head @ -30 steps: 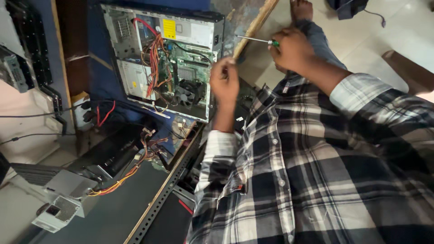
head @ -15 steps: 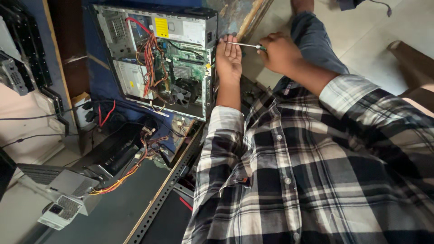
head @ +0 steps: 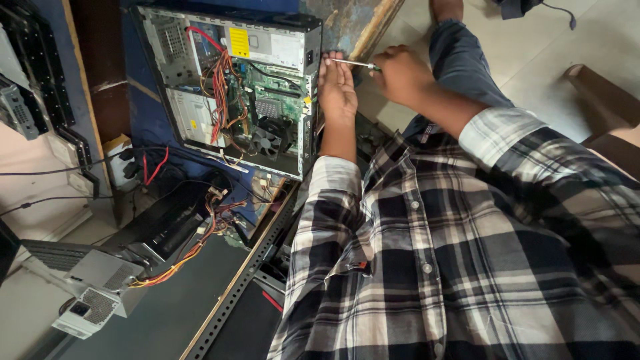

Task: The person uses a screwdriver to tighten screws on the side panel of an open computer case. They repeatedly adjust their grip and position to secure the screws along the edge of the case.

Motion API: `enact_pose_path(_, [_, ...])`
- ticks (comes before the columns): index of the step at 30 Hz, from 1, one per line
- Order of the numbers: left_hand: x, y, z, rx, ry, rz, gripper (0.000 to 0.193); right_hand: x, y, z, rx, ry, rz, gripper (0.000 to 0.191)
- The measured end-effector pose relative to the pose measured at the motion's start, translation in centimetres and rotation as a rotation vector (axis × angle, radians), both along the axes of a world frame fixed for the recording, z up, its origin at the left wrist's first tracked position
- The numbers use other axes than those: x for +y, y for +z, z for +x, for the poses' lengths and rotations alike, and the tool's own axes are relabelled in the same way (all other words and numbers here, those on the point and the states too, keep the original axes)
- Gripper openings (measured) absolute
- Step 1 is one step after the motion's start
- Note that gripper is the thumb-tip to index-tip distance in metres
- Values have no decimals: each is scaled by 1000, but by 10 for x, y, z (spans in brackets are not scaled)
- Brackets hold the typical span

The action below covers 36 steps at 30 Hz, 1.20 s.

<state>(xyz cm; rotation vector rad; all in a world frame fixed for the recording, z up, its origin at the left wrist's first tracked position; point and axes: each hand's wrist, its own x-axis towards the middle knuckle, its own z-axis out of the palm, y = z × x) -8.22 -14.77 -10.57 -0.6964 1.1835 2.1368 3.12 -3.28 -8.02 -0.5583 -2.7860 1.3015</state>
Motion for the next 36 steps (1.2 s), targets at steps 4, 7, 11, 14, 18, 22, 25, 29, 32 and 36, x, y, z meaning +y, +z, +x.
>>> enact_pose_path(4, [0,0,-2,-25,34,-18,32,-1,0,-4,17,-17,-8,20])
enact_pose_path(7, [1,2,-4,-47,69,-5,30,-3,1,-7,9,-2,-9,20])
enact_pose_path(11, [3,6,-5,-54,96,-2,30,-3,2,-12,-20,-4,-2,19])
enact_pose_path(14, [5,7,-4,-49,106,-21,31,-2,6,-14,-44,7,-1,18])
enact_pose_path(18, [5,7,-4,-58,120,-31,33,-2,15,-16,-19,0,-17,19])
enact_pose_path(22, [6,7,-5,-65,127,-51,32,4,25,-21,-43,26,-80,16])
enact_pose_path(25, [5,6,-3,-37,126,-70,30,11,26,-29,-150,28,-130,19])
enact_pose_path(29, [1,6,-2,-52,-1,-117,31,20,24,-44,-375,-38,-665,32])
enact_pose_path(32, [-1,3,-2,-64,-28,-153,30,25,23,-45,-481,-110,-860,30])
enact_pose_path(36, [4,1,-4,-64,-1,-247,28,29,36,-25,-239,-44,-462,37])
